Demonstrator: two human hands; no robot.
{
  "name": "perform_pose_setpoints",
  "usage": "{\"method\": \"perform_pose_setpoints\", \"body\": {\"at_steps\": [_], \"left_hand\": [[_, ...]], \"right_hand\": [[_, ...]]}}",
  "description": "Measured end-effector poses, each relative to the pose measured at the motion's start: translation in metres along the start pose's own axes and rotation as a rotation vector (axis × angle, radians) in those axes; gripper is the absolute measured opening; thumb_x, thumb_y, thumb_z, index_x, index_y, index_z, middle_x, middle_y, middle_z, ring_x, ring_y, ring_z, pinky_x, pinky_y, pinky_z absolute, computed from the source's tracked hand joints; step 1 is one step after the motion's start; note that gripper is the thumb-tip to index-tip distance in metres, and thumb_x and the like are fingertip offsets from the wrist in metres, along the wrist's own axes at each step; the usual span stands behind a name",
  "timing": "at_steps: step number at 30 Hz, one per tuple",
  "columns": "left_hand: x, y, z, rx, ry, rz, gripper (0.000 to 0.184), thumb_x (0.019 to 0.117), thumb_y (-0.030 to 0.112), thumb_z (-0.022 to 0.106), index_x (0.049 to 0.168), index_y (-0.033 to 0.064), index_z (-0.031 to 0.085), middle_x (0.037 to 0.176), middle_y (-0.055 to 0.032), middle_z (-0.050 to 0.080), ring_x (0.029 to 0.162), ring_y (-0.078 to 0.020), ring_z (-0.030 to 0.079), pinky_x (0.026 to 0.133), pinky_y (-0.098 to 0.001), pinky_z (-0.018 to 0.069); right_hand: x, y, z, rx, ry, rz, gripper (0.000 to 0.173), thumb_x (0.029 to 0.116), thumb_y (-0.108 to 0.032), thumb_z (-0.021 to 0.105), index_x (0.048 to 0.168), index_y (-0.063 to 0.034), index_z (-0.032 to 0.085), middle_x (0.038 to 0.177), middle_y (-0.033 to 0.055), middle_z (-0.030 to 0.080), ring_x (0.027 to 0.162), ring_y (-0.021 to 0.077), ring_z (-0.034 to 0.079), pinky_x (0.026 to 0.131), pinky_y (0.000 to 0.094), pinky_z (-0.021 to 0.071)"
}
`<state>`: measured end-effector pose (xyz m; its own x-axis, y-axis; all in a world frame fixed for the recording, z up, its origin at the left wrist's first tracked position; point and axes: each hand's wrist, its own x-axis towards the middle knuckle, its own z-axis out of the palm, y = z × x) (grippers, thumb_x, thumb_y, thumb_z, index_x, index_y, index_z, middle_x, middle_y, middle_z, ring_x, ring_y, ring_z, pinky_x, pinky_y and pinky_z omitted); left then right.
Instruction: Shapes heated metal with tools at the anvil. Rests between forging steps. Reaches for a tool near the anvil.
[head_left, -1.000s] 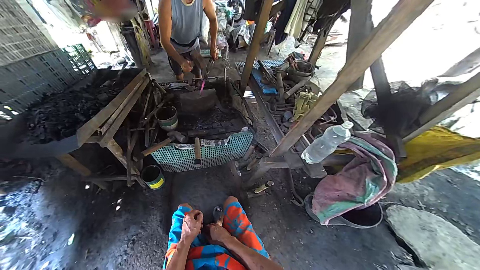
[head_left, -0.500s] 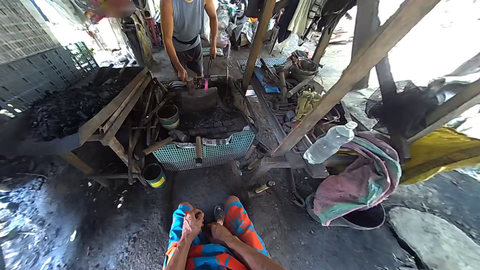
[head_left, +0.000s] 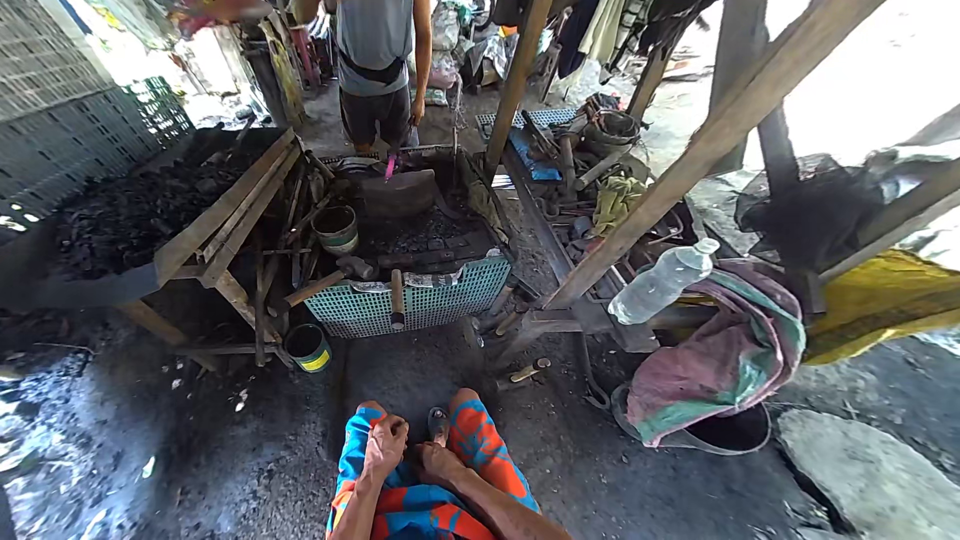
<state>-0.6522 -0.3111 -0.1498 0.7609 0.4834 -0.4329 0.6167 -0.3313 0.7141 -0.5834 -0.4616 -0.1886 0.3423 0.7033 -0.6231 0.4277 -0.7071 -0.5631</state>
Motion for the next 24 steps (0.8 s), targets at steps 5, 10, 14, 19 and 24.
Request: {"method": "perform_pose_setpoints", "body": {"at_steps": [5,10,14,19,24], "left_hand": [[-0.0001,0.0024,-0.0022,0.009,-0.021,-0.009,0.027,0.1029,0.031,0.058,0.115,0.0124,0.073,0.088,-0.0022,0.076,0.073,-0.0137,0.074,0.072,-0.0386,0.0649],[0.0014,0.0024,-0.0015,0.009,-0.027,-0.013,0.026,0.1027,0.031,0.058,0.115,0.0120,0.072,0.089,-0.0029,0.076,0.074,-0.0142,0.074,0.073,-0.0388,0.0649],[0.0018,0.0018,-0.0006,0.021,-0.029,-0.013,0.026,0.1024,0.031,0.059,0.114,0.0125,0.073,0.087,-0.0020,0.076,0.072,-0.0130,0.074,0.072,-0.0374,0.0645],[0.0024,0.0022,-0.0002,0.029,-0.030,-0.008,0.025,0.1021,0.030,0.059,0.113,0.0125,0.073,0.086,-0.0020,0.075,0.070,-0.0130,0.073,0.069,-0.0366,0.0643],[-0.0009,0.0018,-0.0006,0.040,-0.030,-0.006,0.026,0.1022,0.032,0.058,0.113,0.0134,0.073,0.086,-0.0011,0.075,0.070,-0.0123,0.073,0.070,-0.0364,0.0641]], "right_hand": [[-0.0030,-0.0037,-0.0024,0.027,0.003,0.003,0.040,0.0994,-0.041,0.058,0.128,-0.0153,0.068,0.131,0.0165,0.068,0.124,0.0375,0.064,0.099,0.0679,0.0512],[-0.0007,-0.0024,-0.0024,0.029,0.003,0.007,0.040,0.0983,-0.041,0.059,0.127,-0.0144,0.068,0.130,0.0164,0.068,0.122,0.0375,0.064,0.098,0.0678,0.0517],[-0.0004,-0.0011,-0.0031,0.019,-0.002,-0.009,0.040,0.0984,-0.041,0.059,0.127,-0.0150,0.068,0.131,0.0156,0.068,0.123,0.0363,0.064,0.099,0.0668,0.0516],[-0.0022,-0.0025,-0.0052,0.025,0.006,0.006,0.042,0.0986,-0.043,0.059,0.127,-0.0145,0.068,0.131,0.0152,0.068,0.124,0.0355,0.064,0.099,0.0651,0.0520],[-0.0043,-0.0026,-0.0026,0.009,0.016,-0.004,0.041,0.0988,-0.042,0.058,0.127,-0.0143,0.068,0.132,0.0151,0.068,0.125,0.0354,0.064,0.100,0.0644,0.0517]]}}
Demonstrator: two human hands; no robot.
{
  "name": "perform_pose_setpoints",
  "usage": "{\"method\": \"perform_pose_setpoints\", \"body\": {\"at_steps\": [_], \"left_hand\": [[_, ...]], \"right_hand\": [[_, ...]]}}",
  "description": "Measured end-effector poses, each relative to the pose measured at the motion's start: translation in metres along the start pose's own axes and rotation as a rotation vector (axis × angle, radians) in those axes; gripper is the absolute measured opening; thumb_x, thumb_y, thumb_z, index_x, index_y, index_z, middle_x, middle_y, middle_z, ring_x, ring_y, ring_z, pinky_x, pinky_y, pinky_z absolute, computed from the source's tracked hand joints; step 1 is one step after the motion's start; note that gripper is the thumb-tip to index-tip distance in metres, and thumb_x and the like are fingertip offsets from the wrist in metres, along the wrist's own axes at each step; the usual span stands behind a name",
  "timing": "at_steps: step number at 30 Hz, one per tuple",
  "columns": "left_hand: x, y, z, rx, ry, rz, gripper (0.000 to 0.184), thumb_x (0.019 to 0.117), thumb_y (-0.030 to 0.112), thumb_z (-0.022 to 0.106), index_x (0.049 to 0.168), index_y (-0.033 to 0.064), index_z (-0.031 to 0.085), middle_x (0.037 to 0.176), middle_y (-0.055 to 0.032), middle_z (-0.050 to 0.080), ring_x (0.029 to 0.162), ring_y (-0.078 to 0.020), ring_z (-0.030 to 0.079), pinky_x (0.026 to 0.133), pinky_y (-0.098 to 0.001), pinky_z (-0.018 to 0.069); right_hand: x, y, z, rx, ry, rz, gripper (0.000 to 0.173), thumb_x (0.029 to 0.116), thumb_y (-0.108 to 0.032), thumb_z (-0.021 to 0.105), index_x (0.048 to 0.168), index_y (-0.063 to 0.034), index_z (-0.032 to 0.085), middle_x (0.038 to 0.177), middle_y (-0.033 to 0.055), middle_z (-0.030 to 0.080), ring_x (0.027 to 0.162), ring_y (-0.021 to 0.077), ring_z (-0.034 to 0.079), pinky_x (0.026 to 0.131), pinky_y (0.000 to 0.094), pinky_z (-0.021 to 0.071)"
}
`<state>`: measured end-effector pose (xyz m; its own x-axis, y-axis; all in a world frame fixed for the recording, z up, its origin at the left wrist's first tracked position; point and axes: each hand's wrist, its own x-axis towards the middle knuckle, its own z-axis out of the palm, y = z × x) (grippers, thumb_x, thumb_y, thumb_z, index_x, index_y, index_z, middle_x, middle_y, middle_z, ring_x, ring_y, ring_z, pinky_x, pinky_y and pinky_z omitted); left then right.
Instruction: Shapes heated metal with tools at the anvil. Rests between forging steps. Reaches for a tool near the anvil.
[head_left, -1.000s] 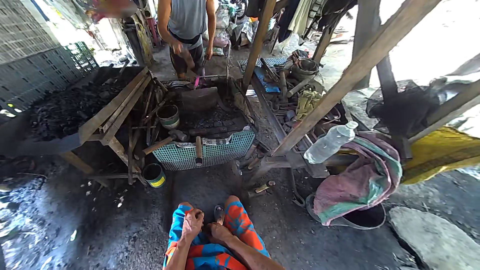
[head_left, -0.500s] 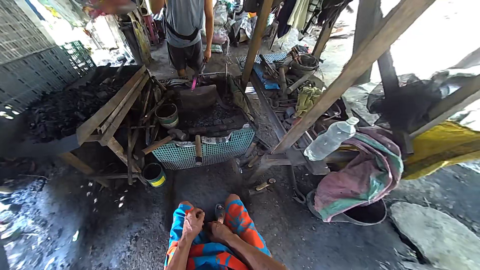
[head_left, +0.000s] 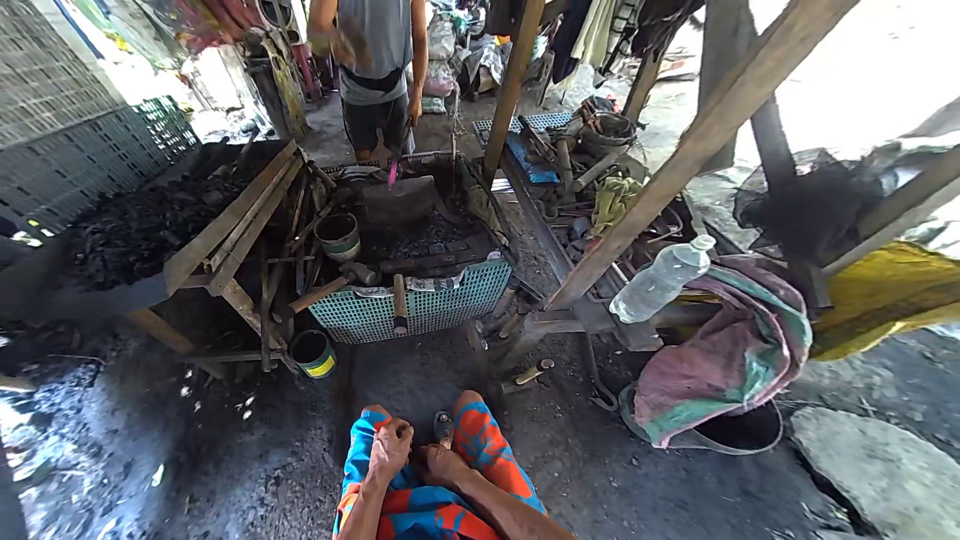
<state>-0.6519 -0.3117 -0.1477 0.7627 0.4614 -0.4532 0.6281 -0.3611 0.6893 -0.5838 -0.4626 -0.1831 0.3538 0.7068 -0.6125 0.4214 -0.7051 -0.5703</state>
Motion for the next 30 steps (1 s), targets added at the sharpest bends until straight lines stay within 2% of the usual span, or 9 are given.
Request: {"method": "perform_pose_setpoints", "body": {"at_steps": [8,12,17,23,30], "left_hand": [[0.0003,-0.0029,0.0022,0.033,-0.005,0.018,0.026,0.1017,0.033,0.058,0.113,0.0140,0.073,0.089,-0.0018,0.076,0.074,-0.0132,0.074,0.074,-0.0383,0.0643],[-0.0044,0.0033,-0.0012,0.052,-0.022,0.027,0.029,0.1026,0.032,0.058,0.116,0.0109,0.072,0.094,-0.0068,0.076,0.080,-0.0179,0.075,0.079,-0.0435,0.0639],[-0.0044,0.0025,0.0007,0.070,-0.017,0.026,0.028,0.1020,0.032,0.059,0.115,0.0120,0.073,0.093,-0.0055,0.076,0.077,-0.0162,0.074,0.076,-0.0412,0.0639],[-0.0039,0.0009,0.0040,0.109,-0.013,0.048,0.029,0.1019,0.034,0.058,0.114,0.0129,0.073,0.094,-0.0047,0.076,0.081,-0.0155,0.074,0.080,-0.0419,0.0628],[-0.0022,0.0000,0.0050,0.129,-0.005,0.058,0.029,0.1015,0.034,0.058,0.115,0.0136,0.074,0.094,-0.0040,0.075,0.080,-0.0149,0.073,0.079,-0.0414,0.0625]], "right_hand": [[-0.0045,-0.0022,-0.0020,-0.005,0.005,0.001,0.041,0.0993,-0.041,0.058,0.129,-0.0134,0.067,0.132,0.0160,0.067,0.125,0.0359,0.064,0.101,0.0642,0.0516],[-0.0063,-0.0024,-0.0018,0.001,0.007,-0.011,0.041,0.0997,-0.039,0.059,0.129,-0.0107,0.068,0.132,0.0180,0.067,0.125,0.0373,0.063,0.102,0.0645,0.0505],[-0.0057,-0.0017,-0.0004,-0.010,0.016,-0.018,0.041,0.0995,-0.039,0.058,0.128,-0.0111,0.068,0.131,0.0178,0.067,0.125,0.0376,0.063,0.102,0.0642,0.0510],[-0.0055,-0.0008,0.0000,0.005,0.025,0.000,0.042,0.0973,-0.037,0.061,0.129,-0.0106,0.067,0.133,0.0175,0.066,0.125,0.0369,0.063,0.101,0.0635,0.0515],[-0.0063,0.0000,0.0002,0.023,0.050,-0.004,0.041,0.0967,-0.038,0.061,0.127,-0.0107,0.067,0.131,0.0176,0.067,0.124,0.0368,0.064,0.100,0.0634,0.0523]]}}
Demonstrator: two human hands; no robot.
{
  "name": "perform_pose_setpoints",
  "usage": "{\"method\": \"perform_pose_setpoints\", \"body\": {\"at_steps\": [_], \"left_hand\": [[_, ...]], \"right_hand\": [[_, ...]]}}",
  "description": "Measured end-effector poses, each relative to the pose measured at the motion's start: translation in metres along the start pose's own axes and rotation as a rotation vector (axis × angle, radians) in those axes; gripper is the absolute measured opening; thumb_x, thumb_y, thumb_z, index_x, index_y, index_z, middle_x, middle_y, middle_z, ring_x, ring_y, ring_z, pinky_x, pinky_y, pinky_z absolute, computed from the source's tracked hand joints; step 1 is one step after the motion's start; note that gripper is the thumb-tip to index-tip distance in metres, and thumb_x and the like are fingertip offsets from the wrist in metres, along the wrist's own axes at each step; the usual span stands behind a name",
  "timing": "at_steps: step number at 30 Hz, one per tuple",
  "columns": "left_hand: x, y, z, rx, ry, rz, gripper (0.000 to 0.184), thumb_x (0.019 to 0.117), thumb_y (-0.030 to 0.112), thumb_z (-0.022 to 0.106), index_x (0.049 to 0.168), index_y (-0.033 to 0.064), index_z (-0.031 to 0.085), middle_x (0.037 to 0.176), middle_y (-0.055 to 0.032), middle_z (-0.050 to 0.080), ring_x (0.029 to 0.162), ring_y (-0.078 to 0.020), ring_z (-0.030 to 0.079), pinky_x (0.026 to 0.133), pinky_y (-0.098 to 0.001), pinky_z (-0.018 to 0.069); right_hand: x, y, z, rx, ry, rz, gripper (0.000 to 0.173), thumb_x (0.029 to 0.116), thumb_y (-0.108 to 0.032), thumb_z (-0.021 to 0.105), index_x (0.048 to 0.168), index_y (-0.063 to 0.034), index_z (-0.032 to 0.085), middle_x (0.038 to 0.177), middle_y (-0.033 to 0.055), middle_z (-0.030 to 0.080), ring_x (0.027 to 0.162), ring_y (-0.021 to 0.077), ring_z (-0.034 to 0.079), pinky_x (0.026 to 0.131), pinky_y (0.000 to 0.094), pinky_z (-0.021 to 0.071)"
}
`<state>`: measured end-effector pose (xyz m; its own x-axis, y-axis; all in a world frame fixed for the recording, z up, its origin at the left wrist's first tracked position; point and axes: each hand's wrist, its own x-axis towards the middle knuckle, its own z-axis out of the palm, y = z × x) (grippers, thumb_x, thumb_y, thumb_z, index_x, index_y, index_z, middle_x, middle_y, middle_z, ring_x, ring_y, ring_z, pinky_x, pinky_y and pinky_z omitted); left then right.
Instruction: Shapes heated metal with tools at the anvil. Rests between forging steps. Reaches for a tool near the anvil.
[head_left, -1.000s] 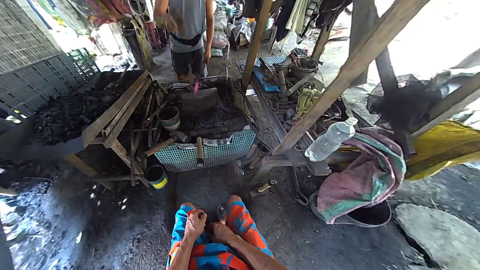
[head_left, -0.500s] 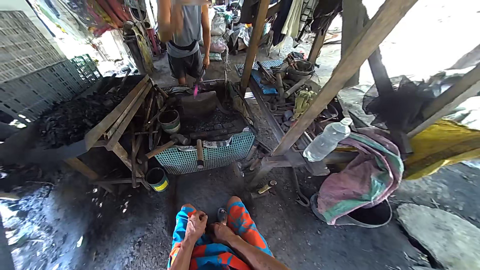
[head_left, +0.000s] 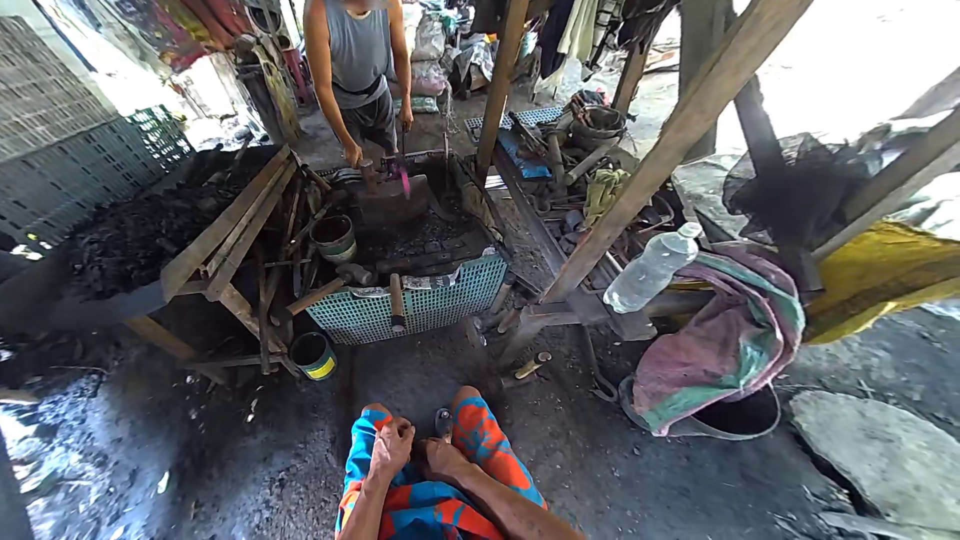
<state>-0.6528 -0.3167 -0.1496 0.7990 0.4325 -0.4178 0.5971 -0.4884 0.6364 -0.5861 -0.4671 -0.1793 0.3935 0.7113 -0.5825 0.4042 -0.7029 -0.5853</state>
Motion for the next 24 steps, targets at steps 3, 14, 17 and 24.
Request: {"method": "perform_pose_setpoints", "body": {"at_steps": [3,14,17,24], "left_hand": [[0.001,-0.001,0.001,-0.001,-0.003,0.000,0.029,0.1014,0.034,0.059,0.115,0.0135,0.073,0.095,-0.0045,0.076,0.081,-0.0153,0.074,0.081,-0.0419,0.0625],[-0.003,0.001,-0.002,0.007,-0.002,0.012,0.032,0.1019,0.036,0.058,0.118,0.0130,0.073,0.099,-0.0062,0.075,0.088,-0.0177,0.074,0.087,-0.0452,0.0609],[-0.002,0.000,-0.001,0.008,-0.001,0.007,0.032,0.1016,0.036,0.058,0.118,0.0133,0.073,0.100,-0.0060,0.076,0.090,-0.0175,0.074,0.088,-0.0452,0.0606],[0.000,0.000,0.000,0.017,-0.011,0.004,0.031,0.1013,0.037,0.058,0.117,0.0137,0.073,0.100,-0.0057,0.076,0.090,-0.0174,0.073,0.088,-0.0445,0.0602]], "right_hand": [[-0.001,0.000,-0.001,-0.007,-0.016,0.006,0.042,0.0963,-0.038,0.062,0.128,-0.0099,0.067,0.131,0.0178,0.067,0.124,0.0374,0.063,0.100,0.0638,0.0522],[-0.010,-0.006,-0.006,0.004,0.000,-0.038,0.040,0.0989,-0.037,0.059,0.129,-0.0119,0.067,0.131,0.0177,0.067,0.124,0.0373,0.063,0.101,0.0647,0.0511],[-0.009,-0.006,-0.005,0.003,0.004,-0.028,0.039,0.0987,-0.037,0.060,0.128,-0.0128,0.068,0.131,0.0172,0.067,0.124,0.0371,0.063,0.101,0.0646,0.0514],[-0.005,-0.004,-0.002,0.002,-0.001,-0.013,0.040,0.0995,-0.037,0.058,0.131,-0.0149,0.067,0.133,0.0164,0.067,0.126,0.0365,0.063,0.102,0.0641,0.0508]]}}
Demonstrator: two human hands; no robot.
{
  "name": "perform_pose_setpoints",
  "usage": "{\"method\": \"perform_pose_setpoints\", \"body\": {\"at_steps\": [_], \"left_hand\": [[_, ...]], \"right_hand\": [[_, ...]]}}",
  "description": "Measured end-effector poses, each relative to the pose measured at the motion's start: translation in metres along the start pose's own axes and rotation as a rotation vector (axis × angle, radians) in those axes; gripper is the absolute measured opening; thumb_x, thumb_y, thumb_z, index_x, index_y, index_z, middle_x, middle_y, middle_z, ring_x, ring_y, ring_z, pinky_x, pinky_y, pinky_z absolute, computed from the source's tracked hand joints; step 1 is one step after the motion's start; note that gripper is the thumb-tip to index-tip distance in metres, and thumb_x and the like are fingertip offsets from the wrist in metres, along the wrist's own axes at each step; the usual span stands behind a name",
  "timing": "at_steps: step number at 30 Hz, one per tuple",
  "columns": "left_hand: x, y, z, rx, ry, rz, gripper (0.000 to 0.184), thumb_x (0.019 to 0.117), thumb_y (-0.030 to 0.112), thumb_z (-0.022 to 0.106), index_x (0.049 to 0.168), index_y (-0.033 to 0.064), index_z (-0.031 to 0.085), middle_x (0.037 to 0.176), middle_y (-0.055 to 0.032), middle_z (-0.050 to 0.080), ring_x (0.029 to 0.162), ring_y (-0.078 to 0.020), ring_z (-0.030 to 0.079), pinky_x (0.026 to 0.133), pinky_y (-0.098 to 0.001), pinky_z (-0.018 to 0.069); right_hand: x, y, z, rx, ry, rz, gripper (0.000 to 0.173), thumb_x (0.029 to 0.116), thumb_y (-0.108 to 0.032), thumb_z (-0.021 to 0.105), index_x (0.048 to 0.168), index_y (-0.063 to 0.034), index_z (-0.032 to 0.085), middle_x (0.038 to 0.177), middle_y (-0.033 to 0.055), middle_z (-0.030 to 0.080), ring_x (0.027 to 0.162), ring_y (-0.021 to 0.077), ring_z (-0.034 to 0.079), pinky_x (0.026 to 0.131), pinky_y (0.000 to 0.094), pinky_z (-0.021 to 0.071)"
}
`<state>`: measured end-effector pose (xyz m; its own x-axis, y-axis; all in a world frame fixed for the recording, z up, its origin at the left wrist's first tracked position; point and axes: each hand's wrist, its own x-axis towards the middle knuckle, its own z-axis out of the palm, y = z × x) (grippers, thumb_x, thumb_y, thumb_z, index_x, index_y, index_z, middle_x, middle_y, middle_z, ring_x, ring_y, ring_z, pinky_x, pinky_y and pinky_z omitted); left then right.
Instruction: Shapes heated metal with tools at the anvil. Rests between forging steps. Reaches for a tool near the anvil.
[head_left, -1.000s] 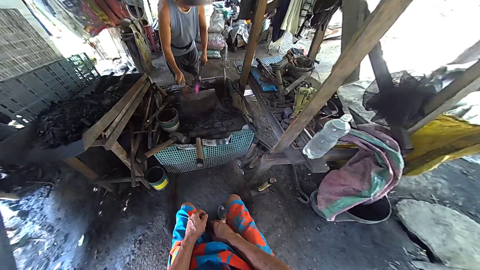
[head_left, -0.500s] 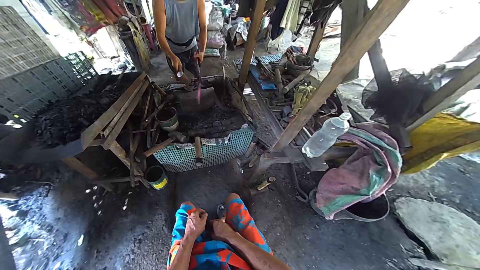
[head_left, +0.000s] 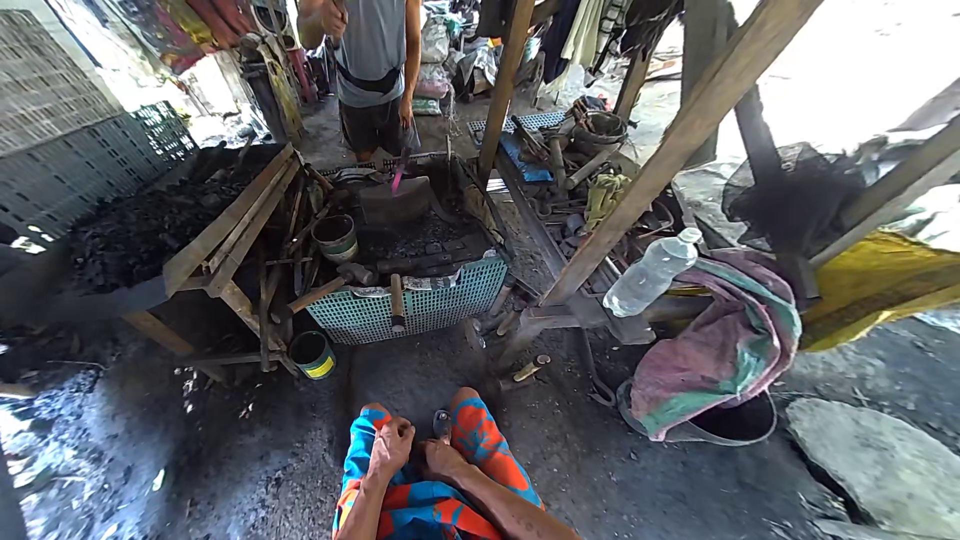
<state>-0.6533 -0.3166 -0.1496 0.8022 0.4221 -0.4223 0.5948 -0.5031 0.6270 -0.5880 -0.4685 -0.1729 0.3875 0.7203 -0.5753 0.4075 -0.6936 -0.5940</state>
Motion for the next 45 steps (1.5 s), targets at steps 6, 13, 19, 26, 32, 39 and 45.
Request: {"method": "perform_pose_setpoints", "body": {"at_steps": [6,13,19,26,32,39,45], "left_hand": [[0.000,-0.001,0.001,0.003,-0.014,-0.004,0.031,0.1019,0.036,0.057,0.116,0.0137,0.073,0.099,-0.0057,0.075,0.090,-0.0169,0.073,0.088,-0.0440,0.0602],[0.000,-0.002,0.000,0.004,-0.019,-0.007,0.031,0.1014,0.036,0.057,0.116,0.0140,0.073,0.098,-0.0051,0.076,0.089,-0.0171,0.074,0.087,-0.0443,0.0607],[-0.002,0.000,-0.003,0.007,0.002,0.010,0.033,0.1014,0.037,0.056,0.118,0.0137,0.073,0.107,-0.0078,0.075,0.102,-0.0210,0.072,0.096,-0.0480,0.0571],[-0.009,-0.024,-0.046,-0.247,0.280,-0.030,0.030,0.1004,0.033,0.059,0.121,0.0156,0.072,0.110,-0.0050,0.075,0.100,-0.0182,0.073,0.094,-0.0482,0.0597],[0.000,-0.090,-0.134,-0.651,0.521,-0.358,0.038,0.0999,0.028,0.063,0.130,0.0042,0.064,0.108,-0.0177,0.073,0.086,-0.0292,0.074,0.076,-0.0505,0.0631],[0.049,-0.121,-0.253,-0.612,0.779,-0.434,0.042,0.1009,0.034,0.062,0.128,0.0016,0.064,0.115,-0.0230,0.070,0.098,-0.0347,0.071,0.086,-0.0562,0.0591],[0.118,-0.116,-0.318,-0.100,0.770,-0.493,0.046,0.0968,0.033,0.064,0.130,0.0008,0.065,0.126,-0.0277,0.065,0.124,-0.0445,0.060,0.105,-0.0644,0.0464]], "right_hand": [[-0.001,0.001,0.000,-0.006,0.000,-0.013,0.039,0.0988,-0.037,0.059,0.129,-0.0145,0.068,0.132,0.0165,0.067,0.125,0.0365,0.063,0.101,0.0638,0.0514],[-0.003,-0.003,-0.004,-0.020,-0.023,-0.001,0.041,0.1003,-0.038,0.058,0.132,-0.0141,0.066,0.134,0.0168,0.066,0.127,0.0366,0.062,0.103,0.0637,0.0505],[-0.006,-0.009,-0.009,-0.022,0.058,-0.052,0.042,0.0960,-0.036,0.063,0.128,-0.0097,0.068,0.129,0.0170,0.069,0.125,0.0342,0.064,0.106,0.0593,0.0498],[-0.049,-0.006,-0.034,0.183,0.465,-0.344,0.024,0.0997,-0.019,0.060,0.114,-0.0080,0.074,0.110,0.0072,0.075,0.101,0.0160,0.071,0.095,0.0376,0.0591],[-0.113,0.024,-0.043,0.009,0.449,-0.300,0.023,0.0987,-0.020,0.061,0.114,-0.0088,0.074,0.110,0.0097,0.074,0.099,0.0222,0.073,0.091,0.0440,0.0611],[-0.067,0.057,-0.005,0.020,0.555,-0.354,0.018,0.0920,-0.019,0.070,0.104,-0.0080,0.077,0.102,0.0095,0.077,0.093,0.0244,0.075,0.084,0.0475,0.0629],[-0.036,0.041,-0.028,0.053,0.185,-0.086,0.030,0.0967,-0.030,0.064,0.115,-0.0099,0.074,0.116,0.0104,0.075,0.111,0.0264,0.071,0.100,0.0507,0.0564]]}}
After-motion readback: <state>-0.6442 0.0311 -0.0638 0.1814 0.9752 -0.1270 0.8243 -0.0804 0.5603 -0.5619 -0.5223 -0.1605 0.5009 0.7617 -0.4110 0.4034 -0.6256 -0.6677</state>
